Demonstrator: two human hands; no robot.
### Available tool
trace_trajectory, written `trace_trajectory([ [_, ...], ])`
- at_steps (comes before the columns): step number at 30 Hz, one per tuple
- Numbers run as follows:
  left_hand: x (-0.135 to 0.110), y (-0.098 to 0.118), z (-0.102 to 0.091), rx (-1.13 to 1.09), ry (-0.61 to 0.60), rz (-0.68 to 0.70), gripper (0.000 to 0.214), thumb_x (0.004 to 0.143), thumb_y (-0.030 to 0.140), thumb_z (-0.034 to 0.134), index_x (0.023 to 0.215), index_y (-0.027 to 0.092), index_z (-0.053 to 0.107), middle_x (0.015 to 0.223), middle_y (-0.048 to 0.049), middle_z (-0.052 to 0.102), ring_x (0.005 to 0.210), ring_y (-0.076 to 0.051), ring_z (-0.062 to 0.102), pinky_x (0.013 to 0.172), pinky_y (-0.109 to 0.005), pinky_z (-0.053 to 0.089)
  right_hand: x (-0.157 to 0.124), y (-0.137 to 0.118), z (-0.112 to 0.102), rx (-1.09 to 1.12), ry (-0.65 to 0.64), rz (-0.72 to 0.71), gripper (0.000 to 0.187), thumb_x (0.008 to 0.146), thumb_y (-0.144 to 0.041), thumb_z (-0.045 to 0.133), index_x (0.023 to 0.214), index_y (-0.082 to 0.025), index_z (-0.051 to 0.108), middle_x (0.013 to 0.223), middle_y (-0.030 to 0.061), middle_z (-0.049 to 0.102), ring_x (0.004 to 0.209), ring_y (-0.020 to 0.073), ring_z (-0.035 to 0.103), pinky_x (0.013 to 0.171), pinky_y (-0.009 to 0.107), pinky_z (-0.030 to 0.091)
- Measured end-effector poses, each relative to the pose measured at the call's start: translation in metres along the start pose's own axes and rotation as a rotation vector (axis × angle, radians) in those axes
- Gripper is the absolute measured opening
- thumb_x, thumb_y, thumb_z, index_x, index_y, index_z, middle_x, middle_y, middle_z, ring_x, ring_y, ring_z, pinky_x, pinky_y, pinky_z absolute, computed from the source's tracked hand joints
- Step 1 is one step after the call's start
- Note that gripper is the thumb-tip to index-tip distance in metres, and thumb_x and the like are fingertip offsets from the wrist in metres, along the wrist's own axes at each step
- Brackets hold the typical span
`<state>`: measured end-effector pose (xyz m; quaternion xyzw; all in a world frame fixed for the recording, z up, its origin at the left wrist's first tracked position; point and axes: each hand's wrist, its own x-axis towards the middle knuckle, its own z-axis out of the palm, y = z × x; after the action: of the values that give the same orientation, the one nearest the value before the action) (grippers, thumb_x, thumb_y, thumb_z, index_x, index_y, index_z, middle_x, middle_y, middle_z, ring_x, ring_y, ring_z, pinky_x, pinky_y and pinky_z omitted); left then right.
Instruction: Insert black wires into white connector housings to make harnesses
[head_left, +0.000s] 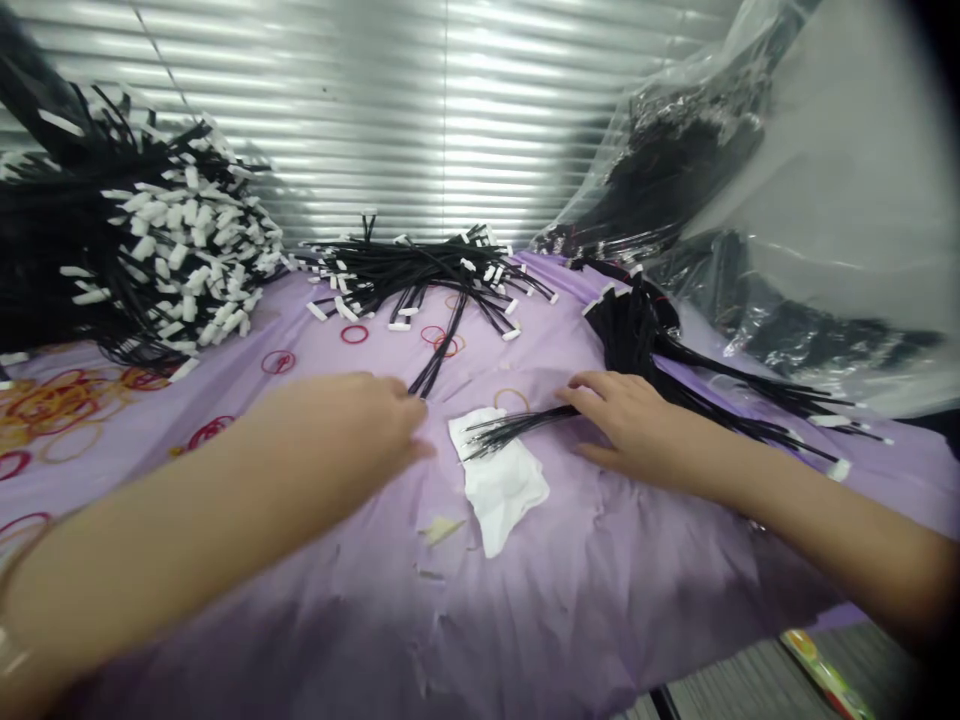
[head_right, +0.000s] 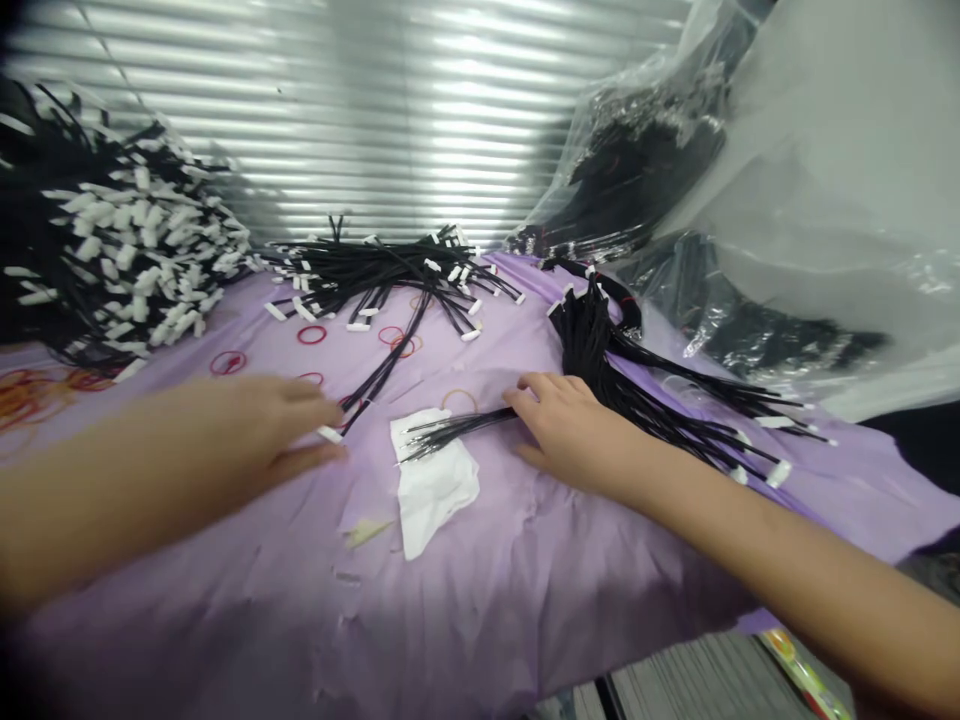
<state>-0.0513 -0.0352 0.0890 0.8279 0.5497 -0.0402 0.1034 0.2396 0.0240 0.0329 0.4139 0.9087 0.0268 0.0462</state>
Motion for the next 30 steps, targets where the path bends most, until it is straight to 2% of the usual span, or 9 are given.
trace_trajectory([
  [3, 0.027, -0.024, -0.001, 0.209, -0.076, -0.100, 0.039, 0.088, 0.045, 0.045, 0.091, 0.011, 0.064, 0.090, -0.0154, 0.066, 0.084, -0.032, 0.062, 0.072, -0.039, 0.045, -0.007, -0.009, -0.005, 0.035, 0.128, -0.068, 0.056, 0.080, -0.035, 0.059, 0.131, -0.016, 0.046, 0.128, 0.0179, 0.049, 0.115, 0.0344, 0.049, 0.092, 0.051, 0.043],
  [6, 0.043, -0.040, 0.009, 0.142, -0.200, -0.055, 0.040, 0.082, 0.050, 0.051, 0.081, 0.013, 0.064, 0.085, -0.0138, 0.067, 0.075, -0.026, 0.061, 0.065, -0.032, 0.041, -0.010, -0.023, -0.013, 0.151, 0.190, -0.152, 0.054, 0.085, -0.038, 0.055, 0.135, -0.023, 0.042, 0.133, 0.0138, 0.046, 0.120, 0.0290, 0.046, 0.097, 0.047, 0.043],
  [9, 0.047, -0.046, 0.014, 0.046, -0.258, -0.045, 0.030, 0.077, 0.044, 0.054, 0.074, 0.015, 0.062, 0.077, -0.0091, 0.066, 0.066, -0.021, 0.058, 0.059, -0.029, 0.037, -0.010, -0.031, -0.017, 0.239, 0.169, -0.199, 0.053, 0.086, -0.035, 0.054, 0.136, -0.023, 0.040, 0.138, 0.0117, 0.041, 0.126, 0.0246, 0.041, 0.103, 0.041, 0.040],
  [15, 0.046, -0.051, 0.015, -0.023, -0.250, -0.067, 0.039, 0.072, 0.054, 0.056, 0.084, 0.017, 0.061, 0.081, -0.0073, 0.067, 0.068, -0.022, 0.059, 0.058, -0.029, 0.037, -0.001, -0.026, -0.007, 0.357, 0.215, -0.255, 0.037, 0.088, -0.031, 0.051, 0.123, -0.020, 0.052, 0.134, 0.0131, 0.046, 0.124, 0.0237, 0.045, 0.103, 0.042, 0.041],
  [18, 0.045, -0.052, 0.016, -0.027, -0.263, -0.059, 0.034, 0.072, 0.048, 0.055, 0.083, 0.017, 0.061, 0.081, -0.0077, 0.067, 0.068, -0.022, 0.059, 0.058, -0.029, 0.038, 0.003, -0.024, -0.004, 0.414, 0.228, -0.285, 0.031, 0.088, -0.029, 0.052, 0.118, -0.020, 0.055, 0.130, 0.0124, 0.050, 0.122, 0.0222, 0.047, 0.100, 0.040, 0.044],
  [22, 0.043, -0.053, 0.011, -0.054, -0.259, -0.116, 0.035, 0.073, 0.042, 0.052, 0.094, 0.015, 0.057, 0.081, -0.0077, 0.066, 0.067, -0.022, 0.059, 0.056, -0.029, 0.038, 0.005, -0.021, -0.001, 0.392, 0.275, -0.288, 0.028, 0.087, -0.025, 0.053, 0.114, -0.019, 0.057, 0.128, 0.0121, 0.053, 0.122, 0.0221, 0.048, 0.100, 0.041, 0.044],
  [26, 0.044, -0.051, 0.004, -0.053, -0.273, -0.099, 0.024, 0.075, 0.037, 0.044, 0.080, 0.016, 0.057, 0.075, -0.0059, 0.064, 0.065, -0.021, 0.057, 0.054, -0.029, 0.035, 0.006, -0.019, -0.001, 0.378, 0.265, -0.283, 0.025, 0.088, -0.025, 0.052, 0.112, -0.018, 0.058, 0.128, 0.0117, 0.052, 0.123, 0.0216, 0.047, 0.101, 0.040, 0.044],
  [28, 0.044, -0.053, 0.000, -0.057, -0.229, -0.105, 0.021, 0.075, 0.034, 0.045, 0.079, 0.016, 0.056, 0.074, -0.0054, 0.063, 0.066, -0.020, 0.057, 0.054, -0.028, 0.035, 0.007, -0.019, -0.001, 0.375, 0.258, -0.286, 0.025, 0.088, -0.025, 0.052, 0.111, -0.017, 0.058, 0.127, 0.0120, 0.053, 0.123, 0.0218, 0.047, 0.100, 0.039, 0.045],
  [30, 0.044, -0.059, -0.006, -0.117, -0.183, -0.137, 0.023, 0.077, 0.033, 0.045, 0.087, 0.016, 0.057, 0.080, -0.0060, 0.064, 0.068, -0.019, 0.060, 0.056, -0.027, 0.039, 0.007, -0.020, -0.001, 0.370, 0.262, -0.290, 0.024, 0.088, -0.025, 0.052, 0.110, -0.017, 0.059, 0.127, 0.0120, 0.054, 0.123, 0.0222, 0.048, 0.099, 0.040, 0.046],
])
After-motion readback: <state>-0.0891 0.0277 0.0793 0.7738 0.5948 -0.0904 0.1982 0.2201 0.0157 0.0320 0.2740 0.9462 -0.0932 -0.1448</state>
